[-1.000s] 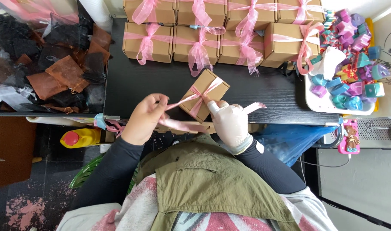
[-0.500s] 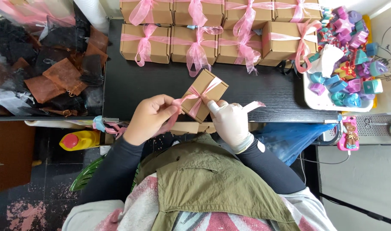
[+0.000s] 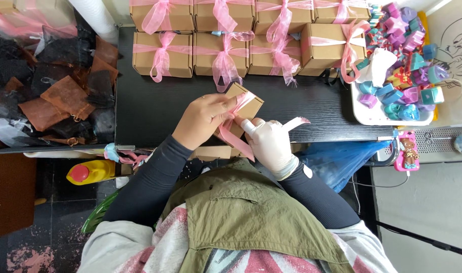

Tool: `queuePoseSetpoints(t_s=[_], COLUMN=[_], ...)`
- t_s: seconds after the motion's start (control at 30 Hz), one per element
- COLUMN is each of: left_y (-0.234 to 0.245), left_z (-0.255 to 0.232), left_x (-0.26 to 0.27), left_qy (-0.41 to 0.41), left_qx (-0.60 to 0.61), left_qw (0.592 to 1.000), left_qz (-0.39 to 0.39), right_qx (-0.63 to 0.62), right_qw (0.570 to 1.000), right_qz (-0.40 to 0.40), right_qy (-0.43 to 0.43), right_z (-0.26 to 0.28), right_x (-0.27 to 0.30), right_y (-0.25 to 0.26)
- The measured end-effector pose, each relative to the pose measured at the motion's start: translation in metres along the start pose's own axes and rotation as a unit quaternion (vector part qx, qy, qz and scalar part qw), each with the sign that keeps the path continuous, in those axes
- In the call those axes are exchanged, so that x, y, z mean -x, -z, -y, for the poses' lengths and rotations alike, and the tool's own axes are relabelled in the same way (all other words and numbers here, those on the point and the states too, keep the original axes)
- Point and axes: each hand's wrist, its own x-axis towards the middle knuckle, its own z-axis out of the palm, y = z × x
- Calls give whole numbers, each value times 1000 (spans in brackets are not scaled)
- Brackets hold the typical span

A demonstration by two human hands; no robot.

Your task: Packing small handmade candles and figurines into boxes with decorative filling and ribbons.

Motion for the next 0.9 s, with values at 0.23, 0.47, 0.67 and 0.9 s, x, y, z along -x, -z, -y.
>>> queuePoseSetpoints(t_s=[0.23,0.47,0.67,0.9], left_y=[-20,-31,-51,-29], left_z=[21,8,7,-21], left_x=[19,13,13,-5], left_qy=[116,145,34,-39], left_qx=[152,341,192,73], left_qw=[982,927,979,992], left_qz=[-7,61,56,96], right_qx=[-29,-53,-82,-325], right_qw=[1000,998,994,877], right_qz=[-7,-37,-38,176], right_qy=[6,-4,-56,-308], right_z=[-9,-35,-51,-83], right_x=[-3,-3,-10,-22], right_y=[12,15,29,62])
